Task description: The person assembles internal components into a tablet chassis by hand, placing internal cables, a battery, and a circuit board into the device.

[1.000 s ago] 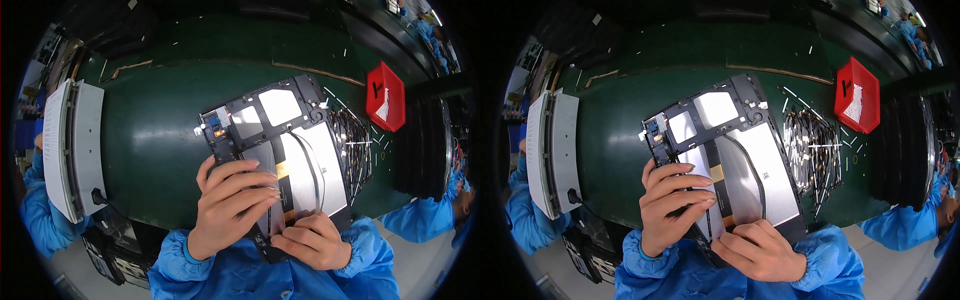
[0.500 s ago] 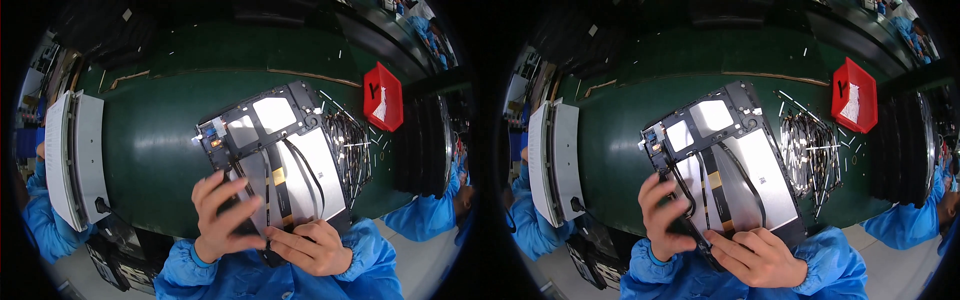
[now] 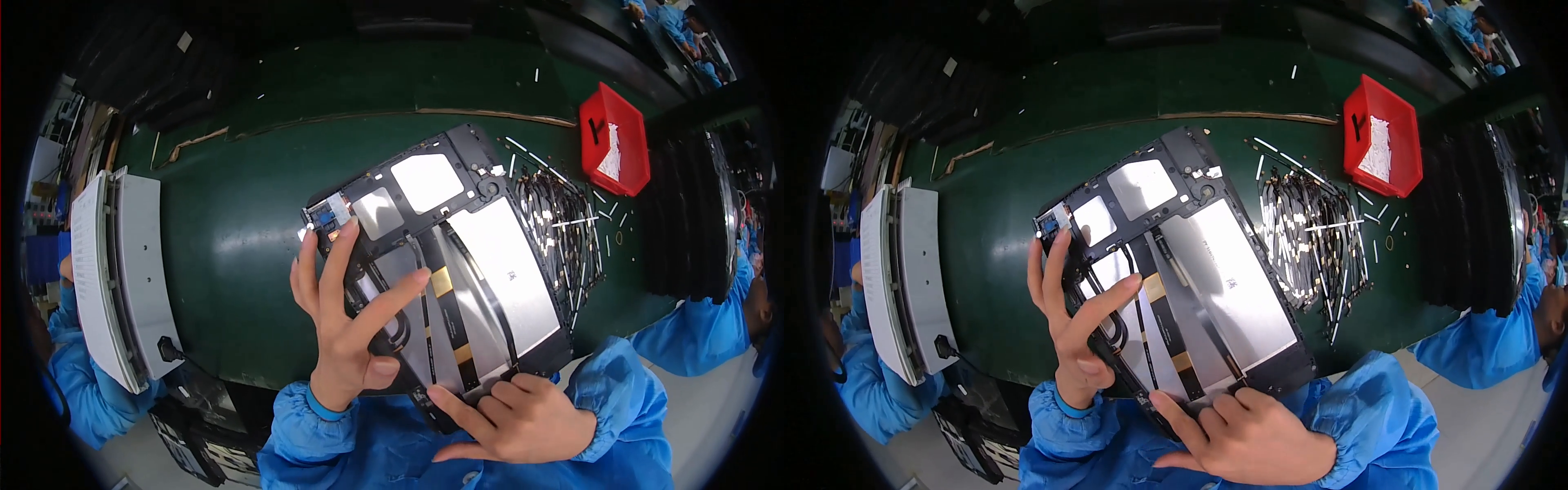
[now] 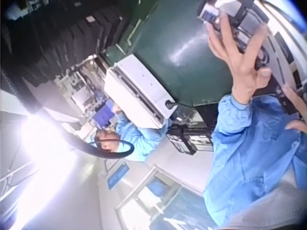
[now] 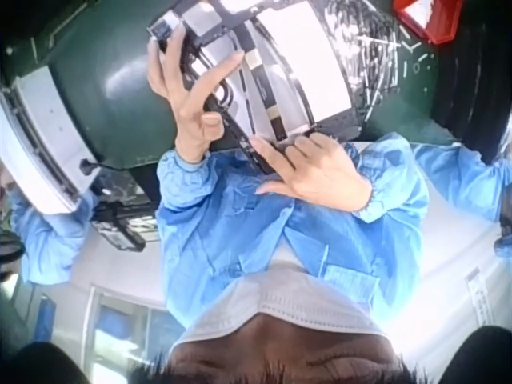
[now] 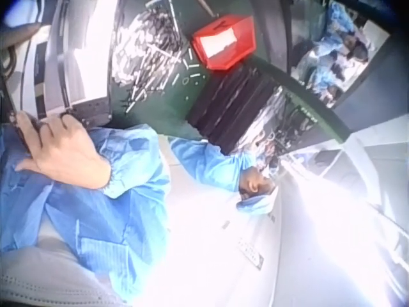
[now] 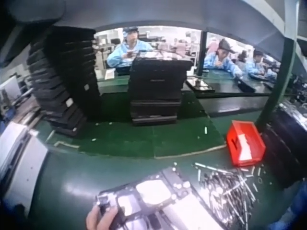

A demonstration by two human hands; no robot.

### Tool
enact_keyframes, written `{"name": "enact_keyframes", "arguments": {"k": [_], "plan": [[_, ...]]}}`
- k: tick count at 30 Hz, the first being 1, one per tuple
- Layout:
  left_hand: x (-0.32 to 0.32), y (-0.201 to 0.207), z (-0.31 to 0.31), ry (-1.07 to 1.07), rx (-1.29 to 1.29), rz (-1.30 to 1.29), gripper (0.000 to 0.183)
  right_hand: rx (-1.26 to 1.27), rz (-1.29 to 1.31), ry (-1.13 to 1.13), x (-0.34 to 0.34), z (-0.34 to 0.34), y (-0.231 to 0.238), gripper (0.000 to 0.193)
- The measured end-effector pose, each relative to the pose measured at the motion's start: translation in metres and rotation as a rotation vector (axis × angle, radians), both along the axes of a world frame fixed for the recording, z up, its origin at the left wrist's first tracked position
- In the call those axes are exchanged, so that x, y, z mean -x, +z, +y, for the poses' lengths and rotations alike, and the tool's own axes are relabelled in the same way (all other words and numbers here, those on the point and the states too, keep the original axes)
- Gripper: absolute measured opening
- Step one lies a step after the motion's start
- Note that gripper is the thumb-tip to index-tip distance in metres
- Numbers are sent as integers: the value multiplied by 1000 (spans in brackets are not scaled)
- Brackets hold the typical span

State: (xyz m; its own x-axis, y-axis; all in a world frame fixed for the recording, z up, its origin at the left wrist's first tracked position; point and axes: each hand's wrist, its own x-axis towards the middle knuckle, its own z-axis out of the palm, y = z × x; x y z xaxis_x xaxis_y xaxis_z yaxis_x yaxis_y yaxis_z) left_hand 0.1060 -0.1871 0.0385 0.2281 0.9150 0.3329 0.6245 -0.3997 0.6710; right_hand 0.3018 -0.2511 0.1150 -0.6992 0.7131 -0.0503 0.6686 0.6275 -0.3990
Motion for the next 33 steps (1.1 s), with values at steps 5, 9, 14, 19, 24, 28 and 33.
{"name": "enact_keyframes", "arguments": {"k": [5, 9, 14, 19, 24, 28, 33], "plan": [[-11, -7, -23, 74, -26, -253, 62, -23, 134, -97, -16, 7, 12, 58], [-29, -17, -73, 270, 167, -647, 58, -100, 250, -706, -42, 25, -9, 55], [-40, -33, -84, 274, 171, -480, 68, 95, 436, -653, -66, 21, -32, 50], [-33, -25, -78, 287, 100, -443, 69, 605, 956, -886, -57, 21, -7, 53], [-20, -19, -50, 388, -169, -558, 65, 260, 1024, -797, -73, 86, 38, 62], [3, -46, -30, 511, 41, -522, 65, 169, 1388, -668, -75, 203, 87, 65], [3, -51, -22, 528, 49, -734, 61, 261, 1467, -638, -104, 355, 114, 20]]}}
